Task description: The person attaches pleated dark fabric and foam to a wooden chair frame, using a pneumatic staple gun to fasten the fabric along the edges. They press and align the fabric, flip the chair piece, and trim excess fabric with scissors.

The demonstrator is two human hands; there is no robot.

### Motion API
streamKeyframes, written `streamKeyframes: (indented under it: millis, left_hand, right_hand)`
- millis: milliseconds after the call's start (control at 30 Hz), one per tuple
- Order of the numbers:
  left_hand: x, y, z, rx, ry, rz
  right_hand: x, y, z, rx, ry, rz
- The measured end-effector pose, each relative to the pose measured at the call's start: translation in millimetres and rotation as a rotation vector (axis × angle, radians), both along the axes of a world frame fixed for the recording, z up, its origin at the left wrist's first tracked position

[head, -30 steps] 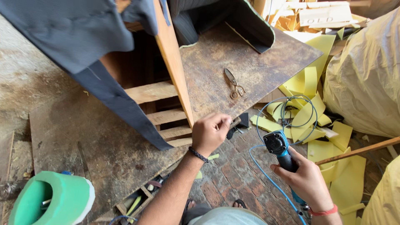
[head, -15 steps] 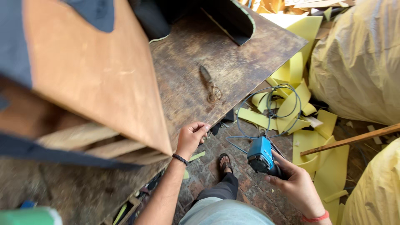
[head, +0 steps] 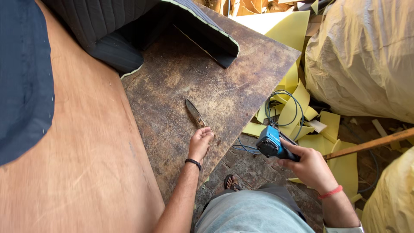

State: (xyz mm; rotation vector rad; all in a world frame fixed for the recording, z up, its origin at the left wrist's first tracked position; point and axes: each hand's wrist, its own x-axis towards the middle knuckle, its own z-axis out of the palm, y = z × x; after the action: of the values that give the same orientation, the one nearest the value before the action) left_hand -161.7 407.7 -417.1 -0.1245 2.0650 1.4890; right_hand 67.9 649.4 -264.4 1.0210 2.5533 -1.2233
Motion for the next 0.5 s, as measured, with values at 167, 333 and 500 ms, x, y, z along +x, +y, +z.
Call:
streamKeyframes:
  millis: [167,333,500]
  left_hand:
    - [-11,22,-39,-0.23,0.142,0.056]
    - [5,44,-84,-0.701,0.293,0.023]
    - [0,66,-113,-0.813,0.018,0.186]
  right_hand:
    - [-49,54,-28,-0.137,0.028,0.078]
    - [-99,115,-75,-0.052,0.045,0.298]
    - [-190,163,-139,0.155,-0.028,0.51]
